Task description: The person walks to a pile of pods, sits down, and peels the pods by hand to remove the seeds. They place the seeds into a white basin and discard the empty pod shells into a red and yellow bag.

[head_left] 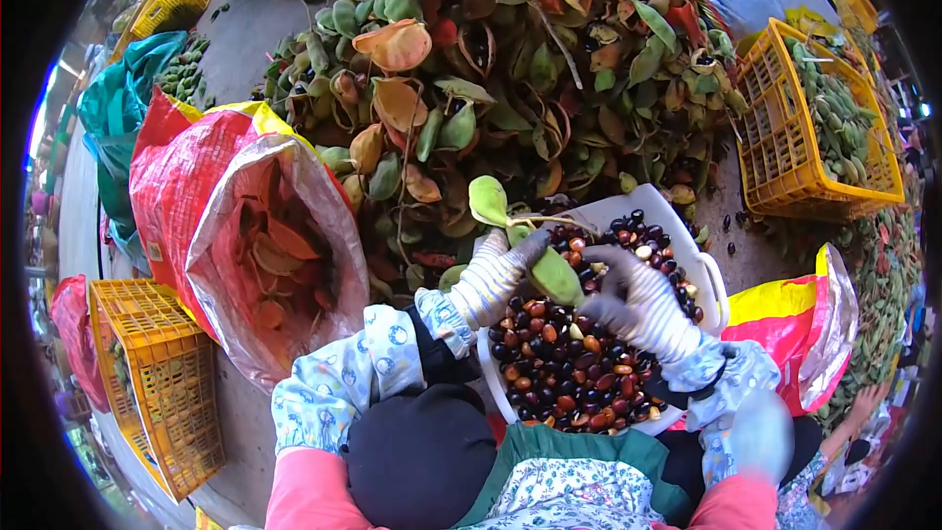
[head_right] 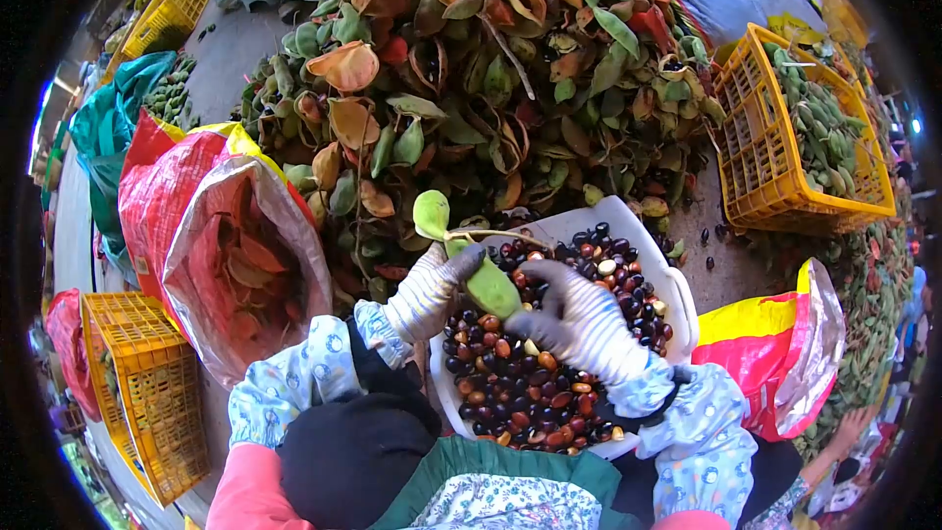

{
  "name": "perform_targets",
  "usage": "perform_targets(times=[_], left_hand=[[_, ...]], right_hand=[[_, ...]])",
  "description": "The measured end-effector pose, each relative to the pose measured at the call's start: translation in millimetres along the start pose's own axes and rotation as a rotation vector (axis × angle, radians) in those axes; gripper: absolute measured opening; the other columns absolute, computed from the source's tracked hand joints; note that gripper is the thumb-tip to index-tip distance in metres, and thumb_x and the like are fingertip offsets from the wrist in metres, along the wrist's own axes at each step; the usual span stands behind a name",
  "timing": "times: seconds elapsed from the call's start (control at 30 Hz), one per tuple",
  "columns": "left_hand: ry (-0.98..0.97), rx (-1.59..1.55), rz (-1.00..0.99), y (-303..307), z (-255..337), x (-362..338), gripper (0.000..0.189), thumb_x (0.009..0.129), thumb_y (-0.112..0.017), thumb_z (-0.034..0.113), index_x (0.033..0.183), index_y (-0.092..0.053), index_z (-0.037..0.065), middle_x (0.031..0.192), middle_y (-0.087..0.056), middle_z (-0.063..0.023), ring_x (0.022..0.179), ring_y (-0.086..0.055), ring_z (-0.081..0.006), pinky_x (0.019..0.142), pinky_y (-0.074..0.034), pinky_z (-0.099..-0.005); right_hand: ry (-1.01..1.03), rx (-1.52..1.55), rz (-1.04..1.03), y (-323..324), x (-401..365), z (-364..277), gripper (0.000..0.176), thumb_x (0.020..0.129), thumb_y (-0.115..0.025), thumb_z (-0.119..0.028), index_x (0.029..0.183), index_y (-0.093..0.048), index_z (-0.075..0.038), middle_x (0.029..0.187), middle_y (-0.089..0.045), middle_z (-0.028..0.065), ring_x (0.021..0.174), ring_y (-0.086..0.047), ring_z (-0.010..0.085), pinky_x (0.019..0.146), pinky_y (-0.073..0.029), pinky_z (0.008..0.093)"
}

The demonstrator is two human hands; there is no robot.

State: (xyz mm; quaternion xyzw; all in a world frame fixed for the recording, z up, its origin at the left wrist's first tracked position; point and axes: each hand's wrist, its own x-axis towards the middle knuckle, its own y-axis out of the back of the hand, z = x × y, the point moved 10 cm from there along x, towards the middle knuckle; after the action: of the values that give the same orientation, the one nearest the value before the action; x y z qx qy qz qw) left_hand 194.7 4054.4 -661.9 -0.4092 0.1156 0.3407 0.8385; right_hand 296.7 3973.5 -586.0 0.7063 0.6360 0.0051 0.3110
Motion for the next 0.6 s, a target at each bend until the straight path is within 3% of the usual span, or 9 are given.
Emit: perform_targets(times=[0.03,0.07,0.13,0.17,0.23,0.4,0.5,0.53,0.6], left_hand=[[-0.010,0.058,0.016,0.6,-1.3,3.0,0.046,0.084,-0.063,0.027,0.119,-0.043,0.004,0.098,-0.057,-0.0058,0.087,-0.060,-0.0158,0.076,-0.051,-0.0302],[-0.019,0.118,0.032,0.9,-2.3,4.5,0.048,0.084,-0.063,0.028,0.120,-0.042,0.004,0.099,-0.057,-0.0054,0.086,-0.060,-0.0151,0.076,-0.050,-0.0295],[-0.012,0.139,0.050,-3.8,-2.2,-3.6,0.050,0.083,-0.064,0.029,0.119,-0.041,0.005,0.099,-0.057,-0.0056,0.086,-0.059,-0.0147,0.076,-0.050,-0.0291],[-0.026,0.121,0.030,-5.1,-1.7,-6.2,0.050,0.083,-0.064,0.029,0.120,-0.040,0.005,0.099,-0.057,-0.0057,0.086,-0.059,-0.0143,0.074,-0.050,-0.0281],[0.019,0.116,-0.028,-9.4,0.8,-10.4,0.051,0.083,-0.064,0.027,0.121,-0.037,0.005,0.100,-0.056,-0.0065,0.086,-0.060,-0.0148,0.069,-0.052,-0.0268],[0.083,0.056,-0.039,-17.8,-8.4,-10.8,0.048,0.080,-0.067,0.020,0.118,-0.041,0.005,0.103,-0.057,-0.0074,0.089,-0.061,-0.0176,0.071,-0.055,-0.0294],[0.043,0.028,-0.280,-35.5,-6.7,-18.8,0.050,0.080,-0.067,0.016,0.122,-0.041,0.004,0.115,-0.055,-0.0089,0.098,-0.058,-0.0162,0.080,-0.051,-0.0272],[0.052,0.030,-0.284,-34.2,-9.2,-20.3,0.050,0.080,-0.067,0.016,0.122,-0.041,0.004,0.115,-0.055,-0.0089,0.098,-0.058,-0.0162,0.080,-0.051,-0.0272],[0.030,0.129,-0.349,-41.0,-9.3,-23.6,0.055,0.081,-0.065,0.013,0.128,-0.038,0.004,0.119,-0.053,-0.0095,0.107,-0.053,-0.0163,0.090,-0.044,-0.0284]], right_hand=[[-0.049,-0.134,-0.051,-7.3,0.3,-5.7,0.070,0.067,-0.075,-0.046,0.119,-0.050,-0.005,0.066,-0.054,0.0046,0.059,-0.051,0.0112,0.057,-0.044,0.0270],[0.335,-0.240,0.171,-10.6,3.8,-12.2,0.070,0.067,-0.074,-0.049,0.117,-0.051,-0.005,0.068,-0.056,0.0049,0.060,-0.054,0.0118,0.057,-0.045,0.0282],[0.079,-0.267,0.081,-18.8,9.9,8.6,0.064,0.071,-0.071,-0.048,0.114,-0.052,-0.004,0.071,-0.059,0.0066,0.061,-0.057,0.0146,0.057,-0.047,0.0301],[0.081,-0.264,0.081,-17.2,9.0,6.6,0.064,0.071,-0.071,-0.048,0.114,-0.052,-0.004,0.071,-0.059,0.0066,0.061,-0.057,0.0146,0.057,-0.047,0.0301],[-0.022,0.007,-0.060,-26.3,5.7,16.1,0.054,0.078,-0.065,-0.045,0.111,-0.053,-0.003,0.075,-0.061,0.0094,0.062,-0.059,0.0157,0.057,-0.048,0.0297],[0.161,0.071,0.032,-25.6,0.0,23.6,0.034,0.088,-0.057,-0.029,0.107,-0.054,-0.001,0.074,-0.058,0.0054,0.062,-0.056,0.0098,0.054,-0.046,0.0250],[0.164,0.321,0.078,-22.1,2.7,50.5,0.018,0.092,-0.050,-0.013,0.103,-0.055,0.000,0.083,-0.058,0.0011,0.070,-0.053,0.0070,0.058,-0.044,0.0208],[0.061,0.543,0.040,-25.0,5.7,63.7,0.022,0.093,-0.050,-0.021,0.101,-0.057,-0.002,0.078,-0.056,0.0000,0.068,-0.050,0.0042,0.057,-0.043,0.0185],[0.005,0.404,-0.030,-25.3,5.6,70.8,0.041,0.094,-0.042,-0.039,0.102,-0.061,-0.003,0.086,-0.062,-0.0004,0.077,-0.053,0.0067,0.072,-0.044,0.0238]])
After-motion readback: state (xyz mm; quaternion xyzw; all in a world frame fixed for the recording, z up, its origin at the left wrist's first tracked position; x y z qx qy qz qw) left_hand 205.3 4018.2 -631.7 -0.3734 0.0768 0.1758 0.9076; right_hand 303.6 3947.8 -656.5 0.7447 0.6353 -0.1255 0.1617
